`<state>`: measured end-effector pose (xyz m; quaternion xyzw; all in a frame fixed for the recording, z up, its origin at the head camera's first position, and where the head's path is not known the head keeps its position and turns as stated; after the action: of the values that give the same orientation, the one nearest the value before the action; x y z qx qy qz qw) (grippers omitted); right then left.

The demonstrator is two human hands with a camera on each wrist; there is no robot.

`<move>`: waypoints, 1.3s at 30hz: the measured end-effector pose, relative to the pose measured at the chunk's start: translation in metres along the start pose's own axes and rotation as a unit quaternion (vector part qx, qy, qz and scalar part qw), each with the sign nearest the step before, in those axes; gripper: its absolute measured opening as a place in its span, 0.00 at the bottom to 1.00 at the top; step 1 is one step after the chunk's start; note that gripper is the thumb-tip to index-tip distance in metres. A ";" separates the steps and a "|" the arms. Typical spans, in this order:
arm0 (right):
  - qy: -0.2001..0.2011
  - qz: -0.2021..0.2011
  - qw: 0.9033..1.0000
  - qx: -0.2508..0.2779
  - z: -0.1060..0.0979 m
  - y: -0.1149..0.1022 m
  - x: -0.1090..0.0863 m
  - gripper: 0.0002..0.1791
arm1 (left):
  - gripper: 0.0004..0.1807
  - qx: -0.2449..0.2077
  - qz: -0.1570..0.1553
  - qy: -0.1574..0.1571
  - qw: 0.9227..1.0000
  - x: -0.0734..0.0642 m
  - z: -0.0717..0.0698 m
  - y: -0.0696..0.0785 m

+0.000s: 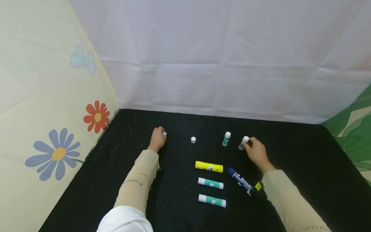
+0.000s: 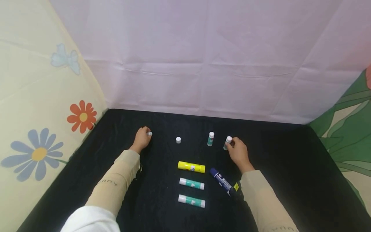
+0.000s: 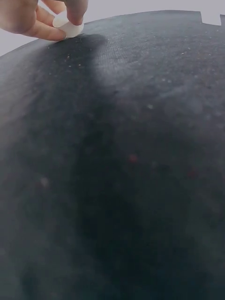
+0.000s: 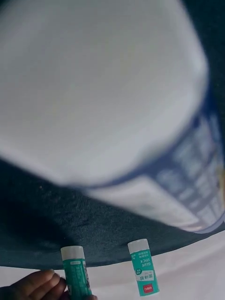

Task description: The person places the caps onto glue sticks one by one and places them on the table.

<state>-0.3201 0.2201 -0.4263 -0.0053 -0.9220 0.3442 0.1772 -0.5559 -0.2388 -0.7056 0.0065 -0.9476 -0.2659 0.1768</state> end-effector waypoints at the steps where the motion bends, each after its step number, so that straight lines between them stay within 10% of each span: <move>1: -0.001 0.002 1.000 0.001 0.000 0.000 0.000 0.11 | 0.09 -0.005 -0.002 0.002 1.000 -0.003 -0.007 0.007; 5: -0.004 0.009 1.000 0.004 0.000 0.000 -0.003 0.10 | 0.09 -0.035 -0.017 -0.002 0.999 -0.029 -0.067 0.063; 12: 0.008 0.010 1.000 0.008 -0.001 0.000 -0.006 0.10 | 0.09 -0.065 -0.012 0.026 0.997 -0.024 -0.053 0.053; 23: 0.008 0.017 1.000 0.018 -0.001 0.001 -0.011 0.09 | 0.11 -0.080 0.002 0.040 0.996 -0.067 -0.136 0.131; 26: 0.013 0.018 1.000 0.021 0.000 0.001 -0.012 0.08 | 0.11 -0.079 -0.001 0.044 0.996 -0.065 -0.129 0.125; 33: 0.007 0.024 0.999 0.034 0.002 -0.002 -0.014 0.10 | 0.13 -0.125 0.005 0.045 0.991 -0.036 -0.051 0.064; 36: 0.008 0.029 0.999 0.040 0.002 -0.004 -0.015 0.11 | 0.13 -0.143 0.005 0.046 0.989 -0.041 -0.062 0.076; 39: 0.008 0.034 0.998 0.043 0.002 -0.005 -0.015 0.12 | 0.10 -0.146 -0.016 0.036 0.989 -0.064 -0.115 0.124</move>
<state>-0.3058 0.2126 -0.4293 -0.0321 -0.9043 0.3890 0.1730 -0.4472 -0.1832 -0.5724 0.0050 -0.8917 -0.4033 0.2054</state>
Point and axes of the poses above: each hand's wrist, its own x-axis towards the middle knuckle, its own z-axis out of the palm, y = z × x, the point moved 8 cm from there along x, towards the middle knuckle, and after that the axes turned 8 degrees about y, right-handed, at the moved point
